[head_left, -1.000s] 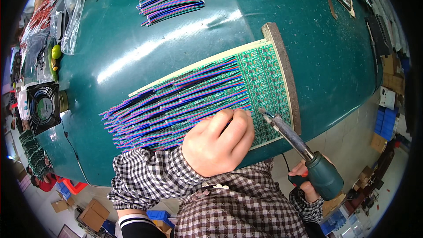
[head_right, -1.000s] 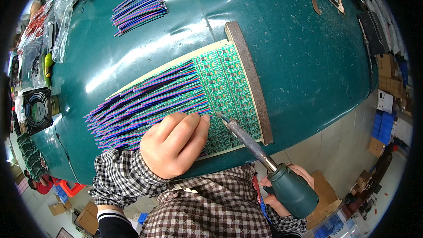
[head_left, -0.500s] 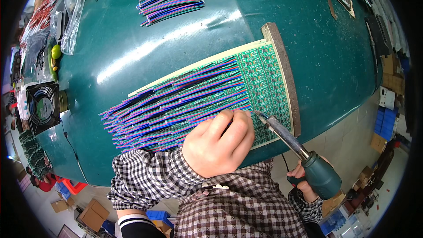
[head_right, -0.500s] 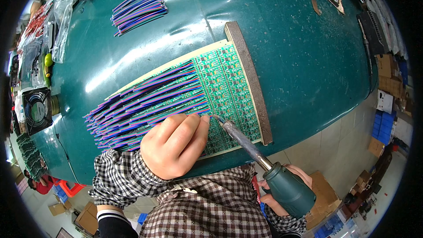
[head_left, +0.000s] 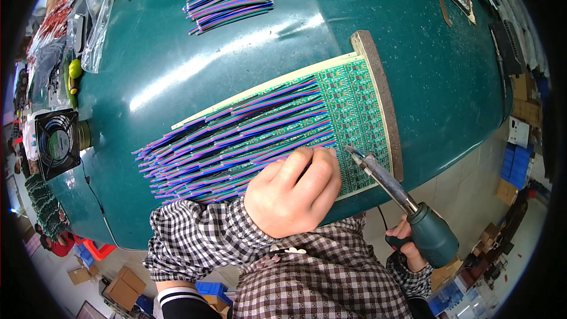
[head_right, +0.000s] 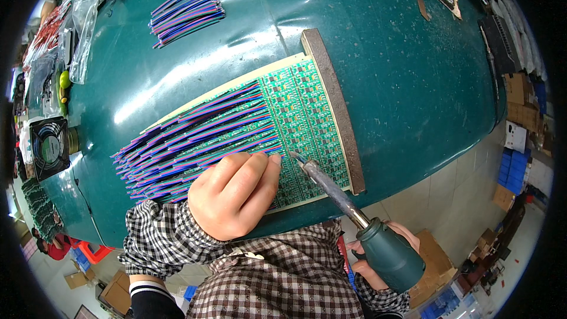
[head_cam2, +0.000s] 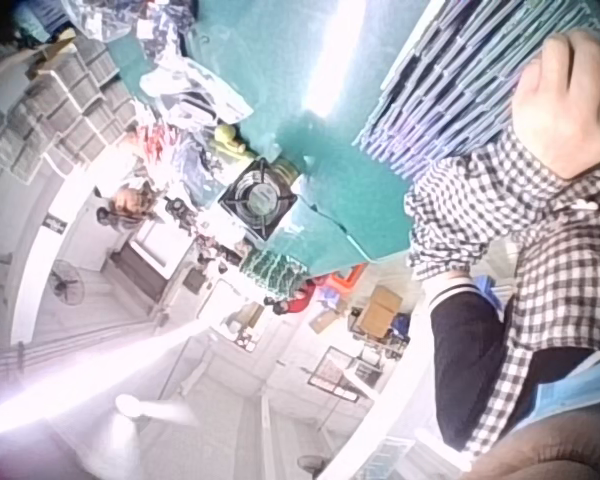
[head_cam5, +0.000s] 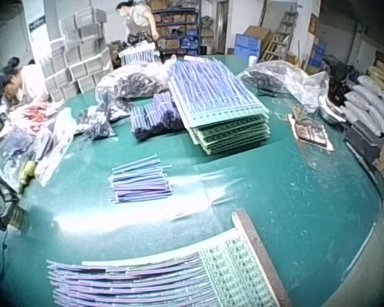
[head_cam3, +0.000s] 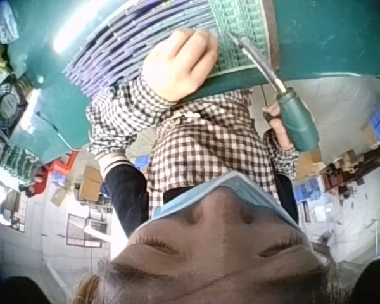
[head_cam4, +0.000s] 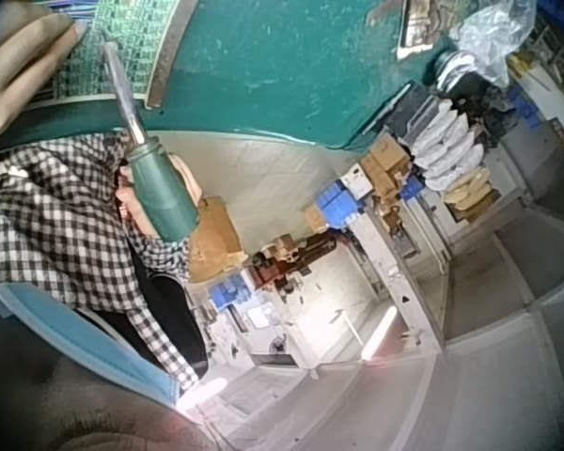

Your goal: The person places multi-wire ribbon cables onto a circuit board panel by hand and solders them in place using a soldering tool.

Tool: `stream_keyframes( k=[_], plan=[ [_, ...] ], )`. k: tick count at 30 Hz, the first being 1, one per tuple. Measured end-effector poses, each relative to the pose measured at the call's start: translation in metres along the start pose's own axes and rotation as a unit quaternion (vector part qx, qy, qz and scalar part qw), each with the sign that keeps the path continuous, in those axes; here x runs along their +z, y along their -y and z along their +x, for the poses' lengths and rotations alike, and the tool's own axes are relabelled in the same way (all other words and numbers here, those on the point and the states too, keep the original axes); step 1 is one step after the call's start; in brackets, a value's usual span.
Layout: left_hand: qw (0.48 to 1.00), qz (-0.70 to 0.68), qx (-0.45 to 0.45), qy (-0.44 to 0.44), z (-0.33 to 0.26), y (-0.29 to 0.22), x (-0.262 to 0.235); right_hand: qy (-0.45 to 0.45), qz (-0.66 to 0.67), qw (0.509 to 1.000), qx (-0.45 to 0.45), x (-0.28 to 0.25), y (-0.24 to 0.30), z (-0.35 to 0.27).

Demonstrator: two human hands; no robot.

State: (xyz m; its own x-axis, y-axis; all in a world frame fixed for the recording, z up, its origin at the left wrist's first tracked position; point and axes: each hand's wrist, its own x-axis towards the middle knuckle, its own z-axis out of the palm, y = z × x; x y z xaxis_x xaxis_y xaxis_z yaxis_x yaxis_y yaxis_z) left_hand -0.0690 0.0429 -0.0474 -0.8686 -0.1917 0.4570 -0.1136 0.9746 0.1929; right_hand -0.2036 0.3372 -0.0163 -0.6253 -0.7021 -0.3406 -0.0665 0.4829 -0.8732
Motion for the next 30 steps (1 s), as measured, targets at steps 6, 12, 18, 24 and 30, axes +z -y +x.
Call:
stream_keyframes(
  k=[6, 12, 18, 24, 30],
  plan=[
    [1.0, -0.013, 0.001, 0.001, 0.002, 0.0, -0.001, 0.049, 0.047, 0.997, 0.028, -0.006, -0.014, -0.009],
    [1.0, -0.016, 0.007, 0.016, 0.001, 0.001, -0.003, -0.027, 0.371, 0.927, 0.034, 0.009, 0.001, 0.019],
    [1.0, -0.022, 0.007, 0.016, 0.003, 0.001, -0.007, -0.037, 0.411, 0.906, -0.091, 0.008, 0.004, 0.079],
    [1.0, 0.012, 0.007, 0.024, 0.002, -0.002, -0.007, -0.025, 0.504, 0.851, -0.144, 0.006, -0.001, 0.139],
    [0.999, -0.019, -0.008, 0.031, 0.004, -0.002, -0.01, 0.03, 0.575, 0.806, -0.14, 0.004, -0.01, 0.155]
  ],
)
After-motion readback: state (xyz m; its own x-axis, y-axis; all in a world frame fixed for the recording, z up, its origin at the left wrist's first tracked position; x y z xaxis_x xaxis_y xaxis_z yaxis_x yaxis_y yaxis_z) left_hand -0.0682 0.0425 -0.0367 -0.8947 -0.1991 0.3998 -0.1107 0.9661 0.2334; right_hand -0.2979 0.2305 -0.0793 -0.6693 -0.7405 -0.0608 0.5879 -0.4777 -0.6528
